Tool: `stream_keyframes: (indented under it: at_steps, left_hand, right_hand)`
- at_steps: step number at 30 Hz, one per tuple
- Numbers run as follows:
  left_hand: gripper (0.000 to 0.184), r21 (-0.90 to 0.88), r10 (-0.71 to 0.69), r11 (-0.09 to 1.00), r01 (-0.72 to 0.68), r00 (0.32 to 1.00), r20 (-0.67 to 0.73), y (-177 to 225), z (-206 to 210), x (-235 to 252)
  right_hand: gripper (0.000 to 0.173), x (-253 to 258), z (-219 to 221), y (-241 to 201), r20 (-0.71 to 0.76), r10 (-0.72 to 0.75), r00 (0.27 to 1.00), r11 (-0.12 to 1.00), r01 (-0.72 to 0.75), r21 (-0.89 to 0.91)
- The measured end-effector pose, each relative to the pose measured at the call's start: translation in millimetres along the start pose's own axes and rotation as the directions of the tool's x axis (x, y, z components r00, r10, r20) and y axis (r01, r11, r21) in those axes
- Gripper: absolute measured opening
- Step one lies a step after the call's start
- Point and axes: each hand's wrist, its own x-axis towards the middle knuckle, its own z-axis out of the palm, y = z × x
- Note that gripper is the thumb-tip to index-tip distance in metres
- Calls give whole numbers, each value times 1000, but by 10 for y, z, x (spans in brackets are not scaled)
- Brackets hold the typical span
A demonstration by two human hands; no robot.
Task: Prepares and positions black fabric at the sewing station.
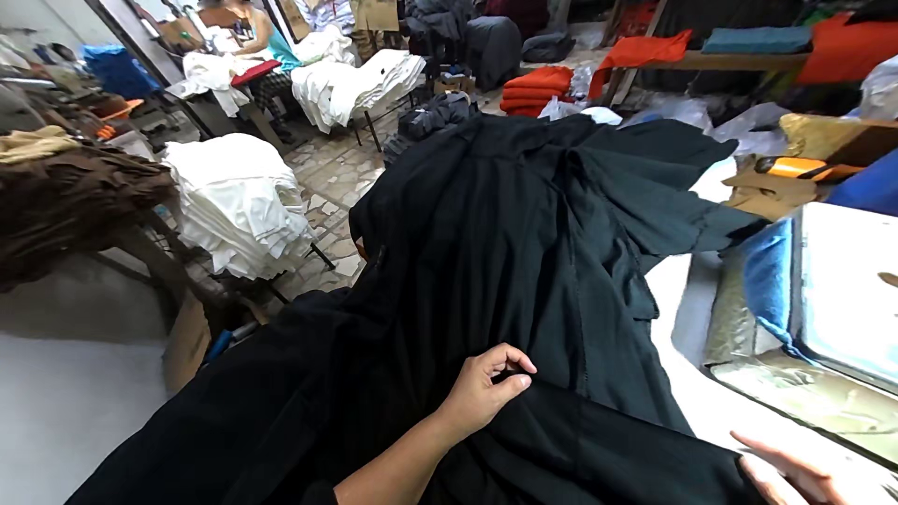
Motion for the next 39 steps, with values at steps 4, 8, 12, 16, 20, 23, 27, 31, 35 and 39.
stream_keyframes:
  at_steps: [4,8,12,16,20,23,27,31,35,39]
  left_hand:
    - [16,3,-15,1000,15,1000,1,6,2,-4]
    - [17,1,-20,1000,20,1000,11,20,0,-6]
    - [17,4,-17,1000,17,1000,16,16,-5,-8]
    - [18,3,-7,1000,7,1000,20,7,-3,-7]
    - [18,2,-8,1000,8,1000,16,7,-4,-3]
    - [18,22,-6,1000,6,1000,10,15,1,-2]
    - [17,22,-9,1000,9,1000,-1,10,8,-8]
    - [17,24,-7,1000,8,1000,-5,0,11,-15]
    - [16,18,-15,1000,16,1000,-10,5,14,-15]
    - [16,15,-9,1000,10,1000,-10,1,10,-12]
  right_hand:
    - [21,-7,13,-10,-16,7,1000,1000,-8,-5]
    - [22,7,12,0,-11,-4,1000,1000,4,9]
    - [22,-3,20,8,-25,-12,1000,1000,12,-5]
    - [22,-11,23,1,-33,-18,999,1000,18,0]
    - [22,-5,23,-14,-33,-11,999,1000,11,-5]
    - [22,2,15,-14,-25,-25,999,1000,24,-10]
    - [22,-12,23,-17,-27,-26,999,1000,26,-9]
    - [22,-26,20,-19,-29,-37,999,999,37,-8]
    - [22,-22,25,-43,-31,-34,999,999,34,-6]
    - [21,-21,28,-47,-34,-26,999,1000,26,-11]
